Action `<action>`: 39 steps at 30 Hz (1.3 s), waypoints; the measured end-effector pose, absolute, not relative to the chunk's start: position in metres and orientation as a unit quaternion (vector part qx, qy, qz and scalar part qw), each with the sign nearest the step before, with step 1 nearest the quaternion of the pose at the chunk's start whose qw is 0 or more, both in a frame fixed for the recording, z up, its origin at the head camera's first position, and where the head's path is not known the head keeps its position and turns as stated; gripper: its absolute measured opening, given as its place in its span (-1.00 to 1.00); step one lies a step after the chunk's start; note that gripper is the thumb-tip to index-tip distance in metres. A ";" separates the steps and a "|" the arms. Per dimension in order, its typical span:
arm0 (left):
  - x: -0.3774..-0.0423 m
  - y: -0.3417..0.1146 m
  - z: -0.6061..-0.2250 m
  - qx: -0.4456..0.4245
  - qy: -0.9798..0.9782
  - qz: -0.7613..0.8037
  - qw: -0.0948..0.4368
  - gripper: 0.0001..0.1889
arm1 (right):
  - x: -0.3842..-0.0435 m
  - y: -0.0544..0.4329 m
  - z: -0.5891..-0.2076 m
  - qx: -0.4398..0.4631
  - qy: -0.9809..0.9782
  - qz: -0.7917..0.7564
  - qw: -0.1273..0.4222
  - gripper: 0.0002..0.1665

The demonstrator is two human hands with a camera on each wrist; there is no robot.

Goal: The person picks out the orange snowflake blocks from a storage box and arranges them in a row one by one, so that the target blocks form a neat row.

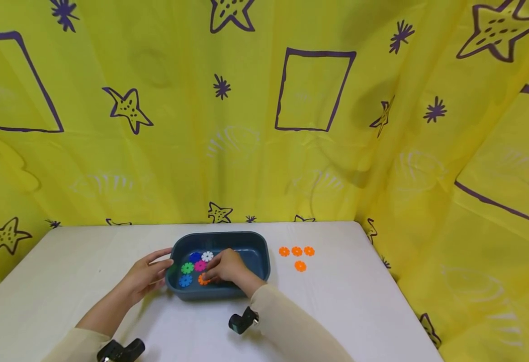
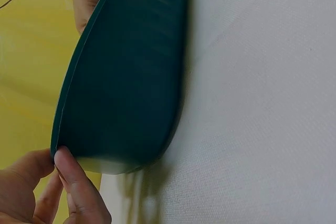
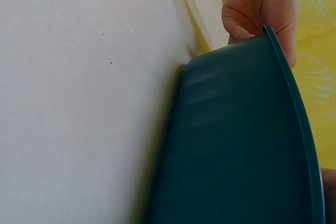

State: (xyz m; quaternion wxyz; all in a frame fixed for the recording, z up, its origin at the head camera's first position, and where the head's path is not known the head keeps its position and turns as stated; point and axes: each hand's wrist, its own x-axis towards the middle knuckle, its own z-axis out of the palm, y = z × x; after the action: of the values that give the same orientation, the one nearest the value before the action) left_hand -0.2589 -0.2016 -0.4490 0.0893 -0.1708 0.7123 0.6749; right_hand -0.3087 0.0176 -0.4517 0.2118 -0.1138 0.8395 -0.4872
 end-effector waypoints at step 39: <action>-0.262 -0.203 -0.452 -0.168 0.721 0.666 0.092 -0.45 | -0.307 0.004 -0.461 -0.124 0.898 -0.401 0.134 -0.78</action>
State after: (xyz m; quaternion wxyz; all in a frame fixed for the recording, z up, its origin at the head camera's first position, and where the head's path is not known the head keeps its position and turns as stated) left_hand -0.2617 -0.2025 -0.4517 0.0922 -0.1681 0.7209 0.6660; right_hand -0.3072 0.0038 -0.4607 0.1338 -0.1244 0.8975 -0.4014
